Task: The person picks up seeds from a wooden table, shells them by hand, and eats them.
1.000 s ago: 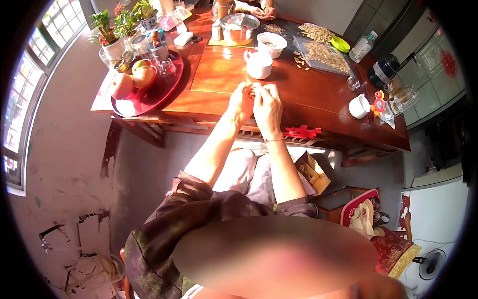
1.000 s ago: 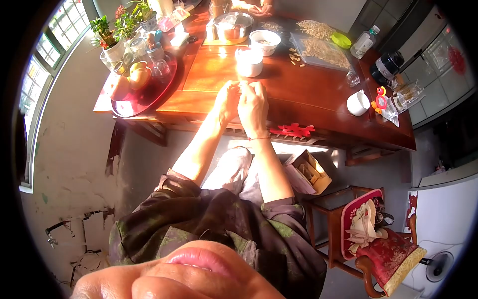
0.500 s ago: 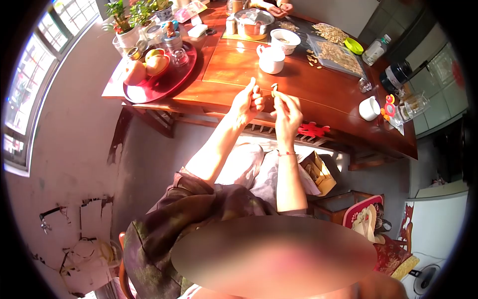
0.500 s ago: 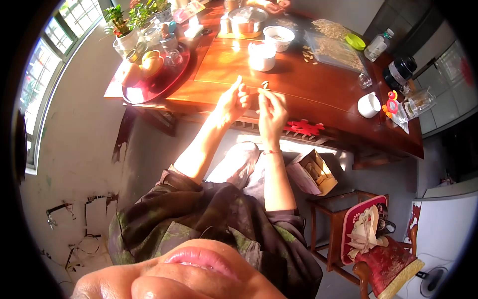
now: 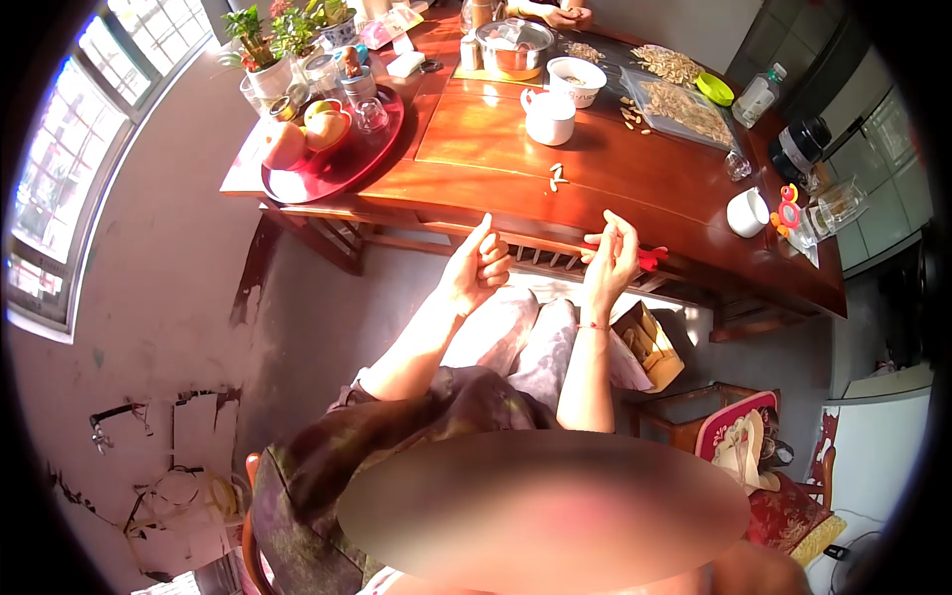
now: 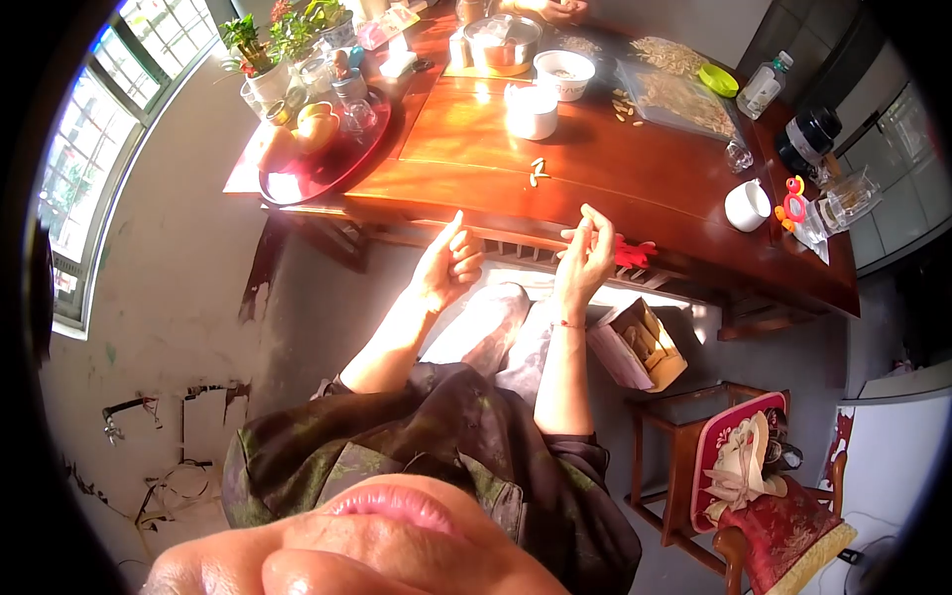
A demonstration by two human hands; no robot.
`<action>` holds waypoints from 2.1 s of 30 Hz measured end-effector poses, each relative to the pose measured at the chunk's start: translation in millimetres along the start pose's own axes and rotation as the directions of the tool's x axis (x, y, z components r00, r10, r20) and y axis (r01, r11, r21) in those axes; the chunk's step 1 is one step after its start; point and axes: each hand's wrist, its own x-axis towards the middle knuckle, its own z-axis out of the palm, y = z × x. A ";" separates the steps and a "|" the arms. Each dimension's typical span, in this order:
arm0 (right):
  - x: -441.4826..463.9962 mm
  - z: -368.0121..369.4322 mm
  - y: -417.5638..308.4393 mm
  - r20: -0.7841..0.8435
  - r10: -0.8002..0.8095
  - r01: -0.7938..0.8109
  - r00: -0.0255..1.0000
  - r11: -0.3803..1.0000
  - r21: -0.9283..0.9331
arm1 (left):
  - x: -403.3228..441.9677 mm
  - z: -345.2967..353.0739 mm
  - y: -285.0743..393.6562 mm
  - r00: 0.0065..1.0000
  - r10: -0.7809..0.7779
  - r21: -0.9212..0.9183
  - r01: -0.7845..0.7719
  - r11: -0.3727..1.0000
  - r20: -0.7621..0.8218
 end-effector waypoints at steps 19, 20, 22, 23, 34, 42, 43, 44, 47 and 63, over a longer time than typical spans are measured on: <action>-11.7 -15.2 -8.7 0.087 0.050 -0.049 0.995 0.999 -0.006 | -0.6 -10.4 -6.5 1.000 -0.006 -0.043 0.006 0.999 0.004; -10.8 -16.1 -9.8 0.084 0.052 -0.052 0.995 0.999 -0.009 | -2.4 -6.4 -5.8 1.000 -0.014 -0.050 0.015 0.999 0.022; -6.3 -17.4 -11.9 0.062 -0.006 0.006 0.998 1.000 -0.010 | -3.6 -5.3 -5.2 0.999 -0.021 -0.060 0.023 0.998 0.037; -3.9 -18.0 -9.5 0.047 -0.023 0.023 0.999 1.000 -0.010 | -3.8 -6.0 -5.3 0.999 -0.028 -0.060 0.030 0.998 0.040; 1.6 -18.4 -15.1 0.108 -0.128 0.152 0.986 0.955 -0.254 | -0.9 -12.1 -6.6 0.999 -0.043 -0.035 0.042 0.998 -0.009; -3.2 -25.1 -5.2 0.117 -0.071 0.098 0.991 0.964 -0.246 | -0.8 -6.7 -5.9 0.999 -0.037 -0.057 0.036 0.998 -0.032; -2.7 -26.4 -5.7 0.115 -0.072 0.099 0.991 0.964 -0.246 | -0.6 -6.4 -6.2 0.999 -0.044 -0.060 0.043 0.997 -0.028; -2.5 -28.2 -6.3 0.103 -0.064 0.086 0.993 0.969 -0.232 | -0.7 -6.2 -6.9 0.998 -0.051 -0.062 0.049 0.997 -0.024; 0.9 -33.7 -5.5 0.081 -0.061 0.079 0.995 0.968 -0.239 | 0.9 -7.6 -9.1 0.999 -0.053 -0.047 0.052 0.998 -0.001; 22.7 -33.3 -22.7 0.040 -0.097 0.105 0.994 0.950 -0.294 | -2.1 -5.7 -5.6 0.999 -0.035 -0.012 0.034 0.999 -0.012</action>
